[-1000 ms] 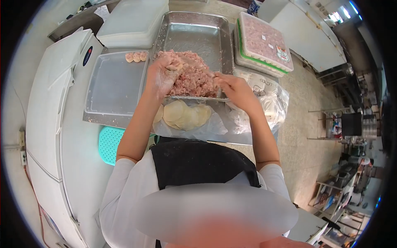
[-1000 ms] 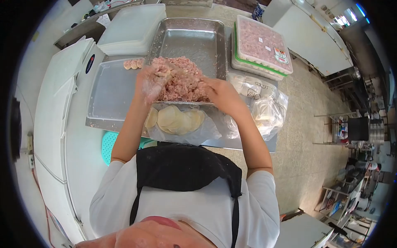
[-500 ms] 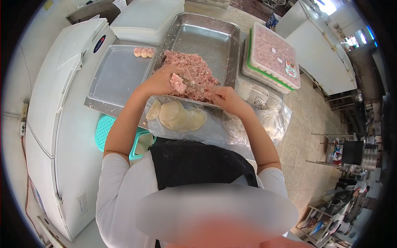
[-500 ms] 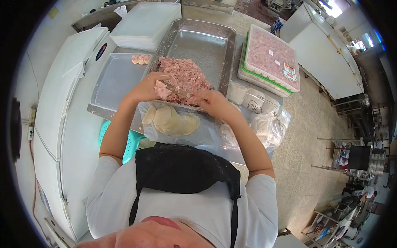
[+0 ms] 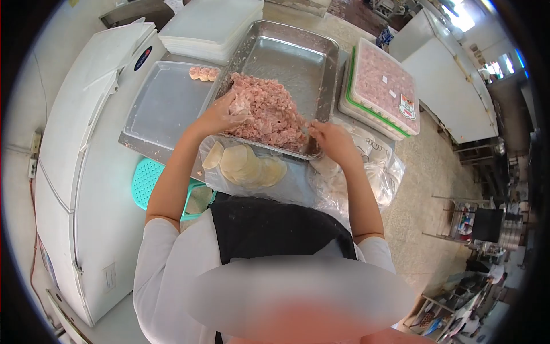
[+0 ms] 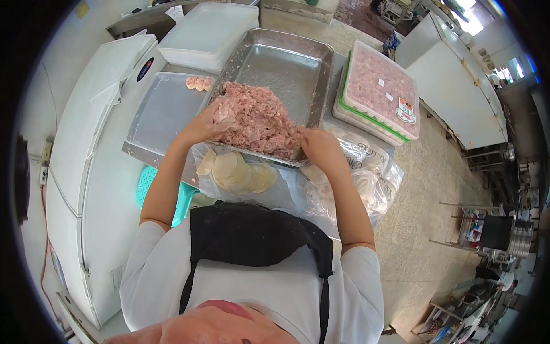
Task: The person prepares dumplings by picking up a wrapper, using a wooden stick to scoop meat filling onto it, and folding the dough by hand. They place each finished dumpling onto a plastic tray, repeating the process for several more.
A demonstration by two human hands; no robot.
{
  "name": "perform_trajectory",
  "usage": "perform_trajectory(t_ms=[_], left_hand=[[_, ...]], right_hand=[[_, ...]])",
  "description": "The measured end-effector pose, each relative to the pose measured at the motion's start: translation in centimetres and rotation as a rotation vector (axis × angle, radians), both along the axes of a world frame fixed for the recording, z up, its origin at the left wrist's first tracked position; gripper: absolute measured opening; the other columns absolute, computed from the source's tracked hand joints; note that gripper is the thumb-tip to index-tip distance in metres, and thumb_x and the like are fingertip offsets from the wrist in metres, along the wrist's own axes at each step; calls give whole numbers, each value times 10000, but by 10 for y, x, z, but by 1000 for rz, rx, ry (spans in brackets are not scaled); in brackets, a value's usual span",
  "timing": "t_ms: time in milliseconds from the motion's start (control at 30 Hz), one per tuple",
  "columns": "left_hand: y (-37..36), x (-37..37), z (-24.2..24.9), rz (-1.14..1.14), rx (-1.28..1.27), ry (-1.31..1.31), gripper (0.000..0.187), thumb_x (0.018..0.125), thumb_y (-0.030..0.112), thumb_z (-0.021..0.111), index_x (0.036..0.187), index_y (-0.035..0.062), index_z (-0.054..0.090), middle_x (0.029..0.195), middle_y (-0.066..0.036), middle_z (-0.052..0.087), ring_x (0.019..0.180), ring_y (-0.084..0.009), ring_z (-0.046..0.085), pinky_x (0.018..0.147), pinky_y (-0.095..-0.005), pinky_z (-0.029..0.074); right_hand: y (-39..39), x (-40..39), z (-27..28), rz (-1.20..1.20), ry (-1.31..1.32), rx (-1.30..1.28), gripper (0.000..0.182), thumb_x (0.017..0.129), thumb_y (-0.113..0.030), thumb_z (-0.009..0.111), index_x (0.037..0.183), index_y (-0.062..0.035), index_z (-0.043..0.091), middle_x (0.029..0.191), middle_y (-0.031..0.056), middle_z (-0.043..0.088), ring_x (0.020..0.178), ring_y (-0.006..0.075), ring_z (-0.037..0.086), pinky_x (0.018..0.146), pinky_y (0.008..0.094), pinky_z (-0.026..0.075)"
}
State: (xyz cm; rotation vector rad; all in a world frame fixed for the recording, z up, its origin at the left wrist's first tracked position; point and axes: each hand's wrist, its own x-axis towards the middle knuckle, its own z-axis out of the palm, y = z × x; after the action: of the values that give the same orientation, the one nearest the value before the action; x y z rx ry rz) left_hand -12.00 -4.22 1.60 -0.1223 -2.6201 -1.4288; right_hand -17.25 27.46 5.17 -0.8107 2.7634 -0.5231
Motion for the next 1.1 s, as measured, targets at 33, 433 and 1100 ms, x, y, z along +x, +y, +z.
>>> perform_trajectory(t_ms=[33,433,1100], left_hand=[[4,3,18,-44,-39,63,512,749,327,756,1163,70,598,1200,-148,602,1114,-317,559,967,-394,425],[-10,-16,30,-210,-260,-110,697,724,415,765,1269,47,533,1281,-194,544,1240,-328,468,1052,-390,365],[-245,-38,-47,-210,-160,-152,660,667,335,806,1201,31,566,1189,-187,592,1102,-345,542,960,-406,432]], right_hand=[[2,5,9,-12,0,5,285,922,-240,553,1082,-22,643,1005,205,656,892,359,636,799,425,500],[-50,53,41,114,283,-189,305,875,-217,587,1164,-122,613,908,126,620,801,343,615,691,461,487],[-130,94,21,-238,100,-497,293,926,-156,589,1161,18,608,1042,143,661,926,222,619,801,291,477]])
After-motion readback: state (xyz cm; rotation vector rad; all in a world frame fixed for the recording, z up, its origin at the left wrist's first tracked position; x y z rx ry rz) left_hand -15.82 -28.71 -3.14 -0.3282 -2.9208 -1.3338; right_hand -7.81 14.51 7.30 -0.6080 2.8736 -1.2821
